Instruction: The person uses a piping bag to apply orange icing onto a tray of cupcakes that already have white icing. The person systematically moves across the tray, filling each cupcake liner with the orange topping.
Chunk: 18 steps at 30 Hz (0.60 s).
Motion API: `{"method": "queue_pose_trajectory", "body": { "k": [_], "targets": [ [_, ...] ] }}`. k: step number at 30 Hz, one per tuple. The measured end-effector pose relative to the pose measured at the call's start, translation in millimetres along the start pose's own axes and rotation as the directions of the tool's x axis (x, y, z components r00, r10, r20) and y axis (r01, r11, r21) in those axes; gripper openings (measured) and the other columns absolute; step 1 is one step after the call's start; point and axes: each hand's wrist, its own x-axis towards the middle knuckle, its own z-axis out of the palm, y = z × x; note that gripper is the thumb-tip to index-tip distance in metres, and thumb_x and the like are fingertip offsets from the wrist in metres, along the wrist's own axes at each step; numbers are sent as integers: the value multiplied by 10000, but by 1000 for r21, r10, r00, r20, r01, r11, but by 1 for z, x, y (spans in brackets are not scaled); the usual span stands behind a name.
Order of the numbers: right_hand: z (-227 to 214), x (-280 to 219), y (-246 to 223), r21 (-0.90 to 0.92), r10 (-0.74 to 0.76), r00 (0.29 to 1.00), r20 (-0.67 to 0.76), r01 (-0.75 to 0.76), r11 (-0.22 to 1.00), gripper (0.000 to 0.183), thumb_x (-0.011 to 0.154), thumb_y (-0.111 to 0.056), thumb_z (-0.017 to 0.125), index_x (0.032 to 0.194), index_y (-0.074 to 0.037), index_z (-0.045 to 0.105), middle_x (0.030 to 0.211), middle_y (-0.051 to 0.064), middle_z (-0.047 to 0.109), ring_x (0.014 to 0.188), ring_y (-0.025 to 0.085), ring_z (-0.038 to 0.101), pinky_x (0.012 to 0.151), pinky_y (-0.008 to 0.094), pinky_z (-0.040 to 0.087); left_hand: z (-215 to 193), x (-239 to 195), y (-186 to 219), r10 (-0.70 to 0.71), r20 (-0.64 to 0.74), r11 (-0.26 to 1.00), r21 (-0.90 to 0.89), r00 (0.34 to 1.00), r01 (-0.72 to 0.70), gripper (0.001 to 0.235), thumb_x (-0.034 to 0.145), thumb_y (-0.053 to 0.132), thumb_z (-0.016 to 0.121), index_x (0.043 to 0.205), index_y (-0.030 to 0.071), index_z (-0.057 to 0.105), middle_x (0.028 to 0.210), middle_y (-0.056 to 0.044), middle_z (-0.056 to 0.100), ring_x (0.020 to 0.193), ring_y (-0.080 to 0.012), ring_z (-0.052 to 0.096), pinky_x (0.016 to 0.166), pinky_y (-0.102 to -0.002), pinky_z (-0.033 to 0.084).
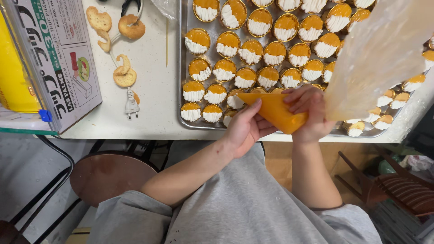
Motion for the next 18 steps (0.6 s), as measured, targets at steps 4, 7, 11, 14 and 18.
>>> {"method": "queue_pose_trajectory", "body": {
  "k": [4, 7, 11, 14, 18],
  "targets": [
    [4, 3, 3, 2, 40, 999, 15, -40, 999, 441, 1148, -147, 435, 734, 0, 469, 690, 156, 516, 727, 269, 577, 821, 487, 612, -4, 1, 2, -20, -32, 1000, -20, 999, 19, 508, 1097, 434, 430, 1412, 42, 500, 1311, -148, 641, 1205, -274, 644, 1072, -479, 513],
    [7, 5, 6, -2, 61, 998, 14, -61, 998, 433, 1141, -125, 440, 729, 5, 471, 673, 154, 509, 704, 261, 568, 803, 477, 608, -7, 1, 3, -29, -33, 999, -33, 999, 28, 527, 1103, 453, 418, 1410, 34, 503, 1300, -159, 647, 1199, -282, 647, 1075, -472, 509],
    [9, 8, 9, 1, 75, 997, 3, -75, 997, 423, 1130, -105, 452, 724, 11, 472, 697, 147, 504, 669, 251, 554, 783, 466, 600, -8, 3, 4, -47, -56, 998, -48, 997, 44, 534, 1095, 465, 411, 1405, 40, 506, 1289, -153, 653, 1193, -277, 650, 1070, -467, 511],
    [10, 8, 11, 47, 59, 997, -48, -57, 997, 434, 1139, -118, 441, 723, 3, 468, 703, 134, 497, 660, 238, 545, 786, 467, 612, -9, 7, 6, -38, -47, 999, -28, 998, 36, 534, 1104, 463, 411, 1404, 31, 505, 1280, -152, 651, 1195, -282, 647, 1074, -472, 511],
    [9, 7, 10, 29, 49, 998, -43, -48, 998, 420, 1137, -97, 449, 730, 6, 469, 653, 138, 491, 660, 237, 538, 786, 461, 609, -8, 9, 7, -42, -39, 999, -15, 998, 41, 527, 1106, 451, 407, 1401, 25, 502, 1279, -155, 650, 1193, -289, 646, 1073, -478, 511]
  ]
}}
